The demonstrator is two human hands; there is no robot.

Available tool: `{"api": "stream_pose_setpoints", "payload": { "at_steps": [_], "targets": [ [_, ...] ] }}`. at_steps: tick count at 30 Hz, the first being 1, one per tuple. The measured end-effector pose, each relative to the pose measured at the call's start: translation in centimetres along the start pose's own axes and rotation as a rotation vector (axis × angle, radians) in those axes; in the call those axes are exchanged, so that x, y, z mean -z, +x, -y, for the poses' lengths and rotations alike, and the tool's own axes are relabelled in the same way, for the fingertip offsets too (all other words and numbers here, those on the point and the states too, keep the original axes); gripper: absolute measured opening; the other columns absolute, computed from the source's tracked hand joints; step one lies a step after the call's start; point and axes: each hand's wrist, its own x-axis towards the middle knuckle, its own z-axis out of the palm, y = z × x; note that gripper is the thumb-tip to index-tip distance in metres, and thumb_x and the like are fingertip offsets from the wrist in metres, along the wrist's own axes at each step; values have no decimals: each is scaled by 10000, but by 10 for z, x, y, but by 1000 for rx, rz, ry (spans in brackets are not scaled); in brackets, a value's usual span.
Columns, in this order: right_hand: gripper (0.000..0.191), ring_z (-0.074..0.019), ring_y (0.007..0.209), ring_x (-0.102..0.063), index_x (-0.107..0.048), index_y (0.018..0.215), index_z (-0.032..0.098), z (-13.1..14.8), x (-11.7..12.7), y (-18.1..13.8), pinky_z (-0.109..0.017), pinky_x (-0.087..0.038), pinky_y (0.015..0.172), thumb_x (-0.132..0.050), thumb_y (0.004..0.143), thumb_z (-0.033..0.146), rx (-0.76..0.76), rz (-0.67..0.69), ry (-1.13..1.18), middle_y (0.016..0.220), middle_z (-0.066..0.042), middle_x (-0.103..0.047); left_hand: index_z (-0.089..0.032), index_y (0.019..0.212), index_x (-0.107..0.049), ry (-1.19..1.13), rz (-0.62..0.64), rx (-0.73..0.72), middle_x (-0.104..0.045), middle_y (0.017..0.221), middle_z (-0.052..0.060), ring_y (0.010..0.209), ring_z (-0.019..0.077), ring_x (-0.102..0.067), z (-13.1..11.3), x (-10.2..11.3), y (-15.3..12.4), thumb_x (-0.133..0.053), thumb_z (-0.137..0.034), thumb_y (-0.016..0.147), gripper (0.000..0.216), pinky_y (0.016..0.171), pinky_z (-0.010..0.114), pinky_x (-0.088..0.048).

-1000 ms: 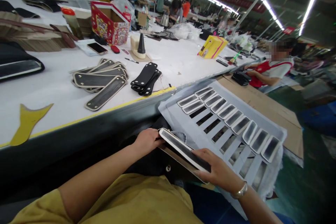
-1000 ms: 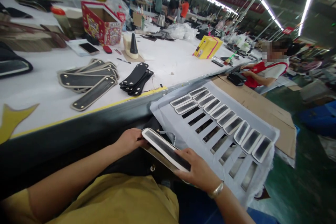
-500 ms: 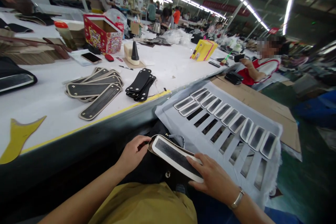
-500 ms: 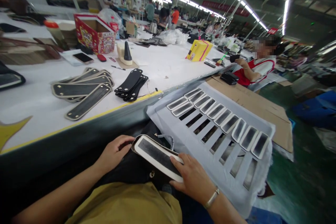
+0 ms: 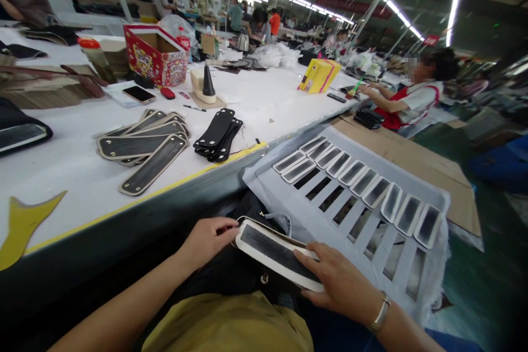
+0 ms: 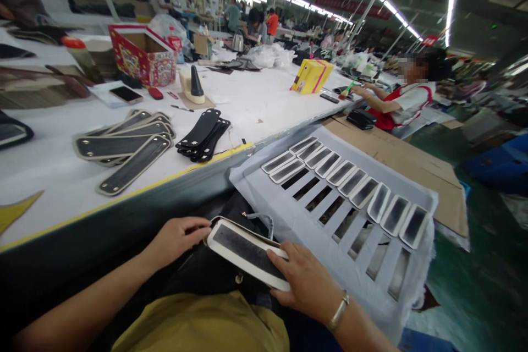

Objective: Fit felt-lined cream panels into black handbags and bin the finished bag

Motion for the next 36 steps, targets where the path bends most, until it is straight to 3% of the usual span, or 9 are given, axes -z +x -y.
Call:
{"api": "stream_pose_setpoints", "payload": {
  "at_steps": [3,8,12,16,19,22,26,32,36],
  "targets": [
    [660,-298,1018,-541,-527,1271,212,1,0,2,-440,-443,910,-710,661,384,7,0,-11,1162,-147,-541,-190,1151,-595,-16,-112,109,-582,706,-16,629,147,-549,1,2,21,-562,-473,776,470,644,274,-448],
    [660,-289,1030,-535,-516,1278,224,-2,3,1,-421,-441,915,-702,670,403,-9,20,18,1183,-139,-527,-182,1153,-595,48,13,68,-567,815,25,735,187,-536,-1,-18,50,-630,-242,648,509,731,313,-422],
    [664,-271,1010,-537,-505,1283,224,-2,5,5,-407,-437,916,-695,679,425,-37,29,65,1169,-129,-525,-193,1090,-628,-52,39,96,-587,804,20,747,186,-555,10,-20,60,-671,-218,591,501,740,308,-426],
    [653,-271,971,-538,-528,1254,228,2,5,14,-420,-447,885,-710,663,438,-50,-2,48,1118,-121,-538,-150,1089,-608,-220,55,177,-608,767,30,583,126,-543,32,-4,59,-528,-447,776,438,534,246,-418],
    [639,-286,968,-534,-549,1233,223,3,4,18,-439,-449,869,-717,654,434,-49,-13,13,1100,-128,-543,-138,1133,-556,-292,-41,211,-613,863,63,630,119,-561,33,9,45,-313,-499,888,499,532,233,-430],
    [646,-296,956,-534,-554,1233,220,4,5,19,-445,-455,850,-721,647,437,-41,-16,-19,1080,-134,-549,-174,1033,-612,-144,-91,-47,-622,953,67,846,157,-589,11,6,20,-441,-429,880,343,753,283,-480],
    [648,-287,931,-539,-561,1225,230,4,4,17,-441,-462,836,-731,633,433,-44,-39,-20,1056,-126,-557,-161,1067,-615,348,56,-510,-632,1077,114,995,233,-573,-17,-25,-6,-527,-330,849,289,890,394,-464],
    [726,-288,1021,-541,-517,1264,220,1,4,12,-441,-440,916,-731,617,469,-66,-72,103,1161,-128,-532,-89,1209,-523,678,161,-532,-576,1224,165,1100,293,-536,-9,-53,-16,-623,-312,782,492,913,413,-458],
    [855,-277,1118,-532,-288,1397,180,-7,8,2,-433,-433,952,-638,696,522,-97,-145,366,1292,-150,-482,-120,1214,-514,716,203,-515,-576,1220,149,1097,289,-534,-11,-49,-16,-640,-339,771,509,896,410,-457]
  ]
}}
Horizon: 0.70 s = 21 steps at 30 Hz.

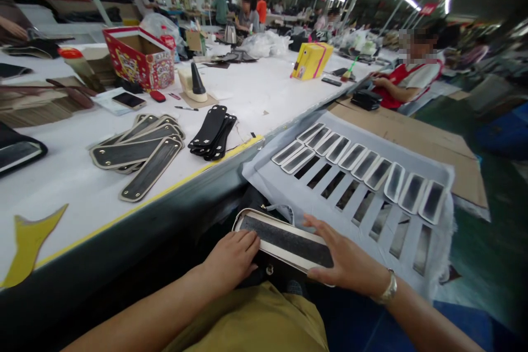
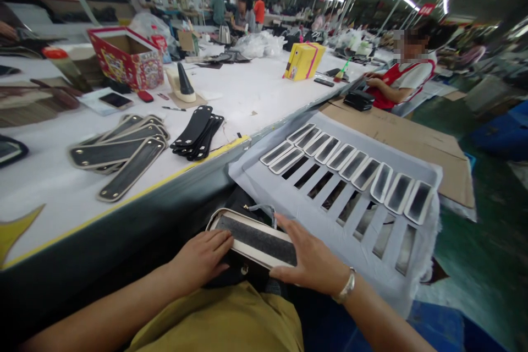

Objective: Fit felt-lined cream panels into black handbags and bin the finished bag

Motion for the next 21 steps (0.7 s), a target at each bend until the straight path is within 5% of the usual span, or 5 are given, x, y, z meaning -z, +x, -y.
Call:
{"api": "stream_pose_setpoints", "payload": {
  "at_steps": [4,7,11,21],
  "targets": [
    [512,-205,856,-641,-405,1244,165,-17,7,-17,-366,-527,751,-488,826,449,-303,-121,211,1128,-135,-601,-118,1236,-492,60,42,21,-572,1193,162,1048,294,-547,-4,8,6,-668,-361,747,574,830,403,-477],
    [326,-162,637,-631,-496,1007,164,-27,8,-34,-302,-535,586,-493,813,427,-487,13,464,796,-55,-651,-172,1294,-454,93,51,-3,-566,1177,144,1013,276,-554,-5,11,12,-666,-360,751,613,819,392,-473],
    [177,-134,572,-628,-488,863,174,-29,-1,-44,-253,-531,532,-514,774,326,-538,131,745,621,26,-607,-252,1321,-446,156,92,-73,-579,1108,119,959,285,-557,0,14,21,-690,-345,729,647,759,393,-484],
    [67,-141,514,-646,-426,735,180,-31,-21,-45,-220,-524,446,-489,728,201,-591,101,736,533,28,-600,-131,1065,-620,141,4,-194,-580,1147,167,1065,336,-511,-24,23,37,-691,-451,707,485,863,463,-435]
  ]
}}
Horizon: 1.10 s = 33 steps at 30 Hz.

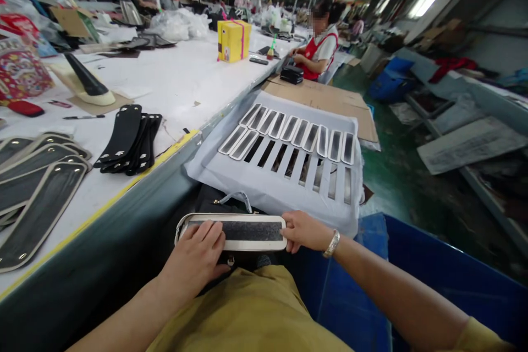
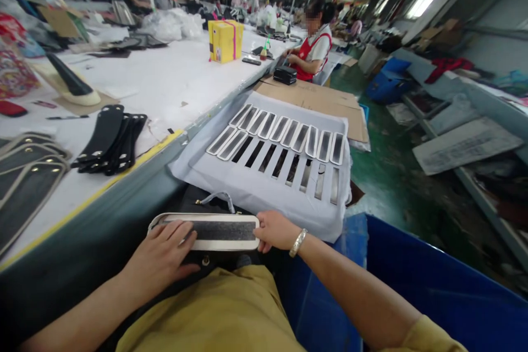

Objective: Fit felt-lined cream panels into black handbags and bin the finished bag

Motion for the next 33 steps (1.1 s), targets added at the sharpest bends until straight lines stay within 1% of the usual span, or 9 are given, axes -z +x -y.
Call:
{"api": "stream_pose_setpoints", "payload": {
  "at_steps": [3,10,14,19,23,27,29,31,33],
  "targets": [
    [76,-146,513,-650,-411,712,189,-2,-2,-3,-206,-511,424,-487,713,187,21,-46,-41,530,29,-597,-128,1027,-608,-144,-24,3,-584,1140,154,1061,307,-520,-6,-3,17,-645,-529,719,507,890,436,-431],
    [76,-142,528,-657,-463,758,188,-1,-7,-4,-190,-506,421,-461,685,169,48,-105,-36,559,36,-613,-144,1231,-501,-277,-35,66,-551,1248,143,1155,283,-484,8,-11,52,-484,-571,812,598,991,453,-363],
    [60,-132,473,-633,-434,703,187,4,-3,5,-167,-477,384,-462,661,156,4,-102,-57,468,51,-570,-176,1214,-513,-294,-56,45,-556,1217,112,1119,268,-488,11,-8,49,-579,-520,768,568,984,430,-380],
    [72,-163,474,-635,-430,684,189,7,0,11,-206,-487,384,-476,651,144,-17,-110,-82,473,24,-586,-158,1167,-537,-243,-178,-27,-538,1168,123,1075,270,-480,4,-10,28,-582,-364,809,415,944,422,-402],
    [84,-177,485,-642,-425,683,192,5,-2,8,-206,-474,391,-496,668,151,-22,-91,-109,486,8,-597,-156,1125,-551,-151,-162,-147,-584,1051,110,942,257,-528,-15,-21,10,-547,-281,841,311,786,393,-448],
    [82,-194,498,-648,-421,685,195,5,-3,5,-225,-480,412,-491,671,154,-25,-87,-120,483,7,-592,-175,869,-601,-111,-87,-177,-593,792,51,736,206,-532,-34,-23,6,-496,-205,859,110,659,354,-424],
    [77,-204,515,-652,-426,693,193,6,-3,4,-237,-486,432,-488,671,153,-36,-84,-129,490,2,-597,-185,738,-579,-157,-64,-179,-567,721,36,697,195,-520,-38,-18,10,-506,-223,852,141,637,341,-412],
    [62,-203,530,-654,-444,717,188,8,-3,2,-239,-488,452,-480,680,155,-38,-77,-154,508,-3,-608,-178,766,-591,-220,-97,-177,-595,802,57,770,207,-536,-39,-14,18,-524,-263,847,135,684,348,-424],
    [56,-189,536,-650,-474,746,179,9,-2,-1,-233,-483,471,-466,695,161,-30,-75,-227,534,-10,-625,-156,943,-608,-272,-160,-202,-615,998,97,931,230,-539,-40,-11,28,-537,-290,844,182,800,366,-427]
  ]
}}
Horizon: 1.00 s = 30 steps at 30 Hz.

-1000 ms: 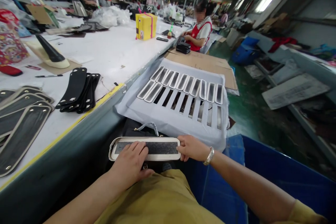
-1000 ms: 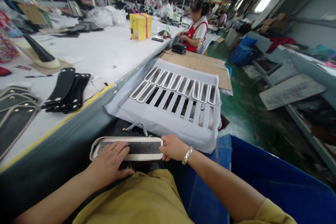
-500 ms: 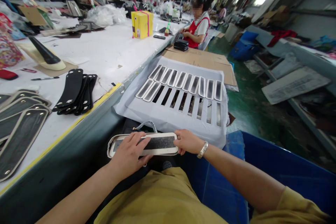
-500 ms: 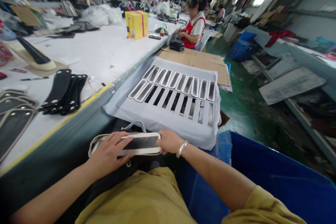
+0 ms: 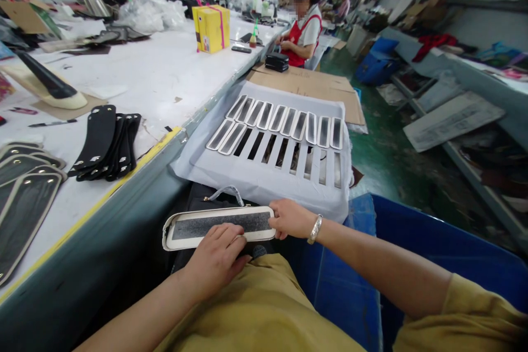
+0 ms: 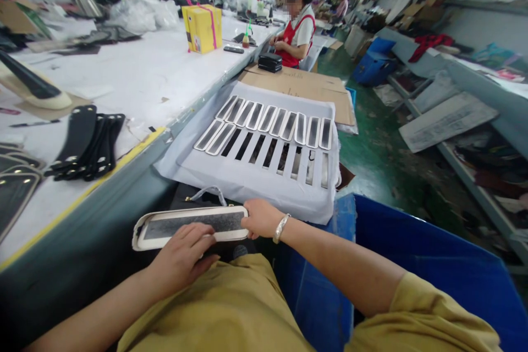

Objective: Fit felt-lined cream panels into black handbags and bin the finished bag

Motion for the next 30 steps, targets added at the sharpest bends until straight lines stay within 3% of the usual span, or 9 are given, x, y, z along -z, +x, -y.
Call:
{"api": "stream_pose_setpoints", "payload": {
  "at_steps": [3,6,9,12,14,17,24,30],
  "targets": [
    [77,-186,586,-649,-534,743,164,3,4,-5,-240,-475,535,-473,706,194,59,-56,-250,617,-42,-665,-142,1237,-500,-1,41,-43,-544,1265,111,1132,248,-475,1,-6,16,-559,-356,833,461,938,374,-373],
    [146,-227,709,-655,-593,721,153,8,11,-8,-267,-459,603,-489,723,255,150,-129,-527,746,-94,-696,-175,1323,-441,66,171,-21,-493,1356,87,1180,252,-450,2,-15,25,-522,-490,832,589,942,377,-358],
    [200,-241,748,-652,-633,736,151,14,20,-9,-268,-436,597,-484,740,283,177,-82,-637,765,-102,-702,-197,1356,-410,118,253,-30,-467,1388,69,1195,250,-436,2,-18,28,-439,-566,849,628,935,378,-348],
    [207,-192,650,-647,-644,769,150,14,31,-9,-233,-422,562,-472,752,264,136,14,-559,603,-55,-675,-210,1369,-395,129,303,-38,-451,1404,53,1195,248,-435,2,-16,27,-413,-585,851,640,933,373,-338],
    [235,-148,578,-633,-623,900,136,9,37,-8,-207,-426,552,-460,762,234,116,-61,-423,603,-30,-679,-209,1372,-390,123,320,-46,-431,1420,47,1197,248,-432,2,-14,26,-436,-590,838,657,937,374,-331],
    [306,-109,533,-623,-550,1037,130,-4,38,-6,-185,-435,522,-476,751,210,106,-186,-255,787,-42,-718,-213,1372,-387,111,320,-52,-411,1434,40,1189,248,-434,4,-15,27,-489,-589,812,682,942,381,-322],
    [164,-143,530,-644,-594,748,133,-21,25,4,-200,-467,450,-450,701,195,-16,150,-131,708,-54,-697,-221,1306,-467,106,244,59,-494,1364,48,1163,259,-433,1,-24,34,-586,-554,763,648,910,396,-335],
    [202,-143,488,-626,-612,622,121,-17,26,7,-238,-501,476,-450,690,219,-54,205,-193,656,-72,-693,-233,1327,-423,61,222,119,-529,1296,50,1118,246,-446,-6,-20,44,-603,-503,767,647,889,383,-354]
  ]
}}
